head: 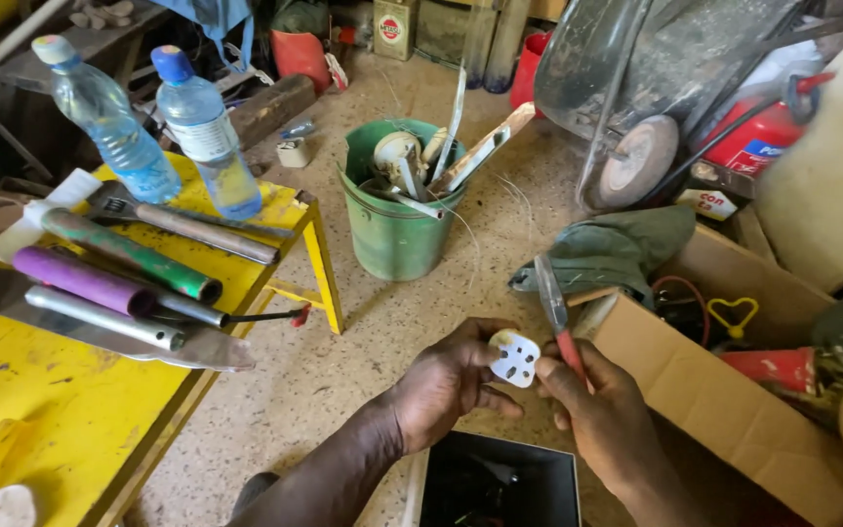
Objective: The person uses pliers to scrape the inside of a white electrical socket and then uses a screwdriver to adjust internal components. The person works over a small metal box containing parts.
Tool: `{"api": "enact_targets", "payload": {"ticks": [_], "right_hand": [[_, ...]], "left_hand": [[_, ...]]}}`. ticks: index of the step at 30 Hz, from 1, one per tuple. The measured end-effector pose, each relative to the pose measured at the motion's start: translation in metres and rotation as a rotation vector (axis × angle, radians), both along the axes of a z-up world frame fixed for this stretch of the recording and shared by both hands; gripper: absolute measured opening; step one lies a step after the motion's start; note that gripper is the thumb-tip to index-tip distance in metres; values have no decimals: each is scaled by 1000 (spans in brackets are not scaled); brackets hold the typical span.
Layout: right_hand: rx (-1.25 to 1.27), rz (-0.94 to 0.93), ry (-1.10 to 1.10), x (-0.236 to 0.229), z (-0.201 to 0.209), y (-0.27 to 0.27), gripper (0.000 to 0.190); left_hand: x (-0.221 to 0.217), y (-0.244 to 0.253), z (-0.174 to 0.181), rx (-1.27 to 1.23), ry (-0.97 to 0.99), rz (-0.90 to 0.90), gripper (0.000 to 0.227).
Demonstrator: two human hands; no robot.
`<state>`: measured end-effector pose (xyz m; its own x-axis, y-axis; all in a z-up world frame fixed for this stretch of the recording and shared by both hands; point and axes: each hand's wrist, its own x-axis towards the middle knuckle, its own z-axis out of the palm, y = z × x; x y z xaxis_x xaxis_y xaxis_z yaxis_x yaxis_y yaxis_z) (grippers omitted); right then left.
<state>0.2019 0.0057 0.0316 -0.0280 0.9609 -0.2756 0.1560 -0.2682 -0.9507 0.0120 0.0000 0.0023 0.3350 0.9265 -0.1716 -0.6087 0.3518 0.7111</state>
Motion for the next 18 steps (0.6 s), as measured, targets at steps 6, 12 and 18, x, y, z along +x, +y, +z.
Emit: {"api": "enact_targets", "payload": {"ticks": [6,12,18], "right_hand": [[3,-69,74,5,-12,7,21],[1,-53,89,-3,-9,1,14],[-5,125,-142,-3,8,-11,25]], "left_hand": [[2,-16,24,108,372,116,58],[5,-27,34,273,795,73,22],[-6,-16,13,286,542,63,8]]}}
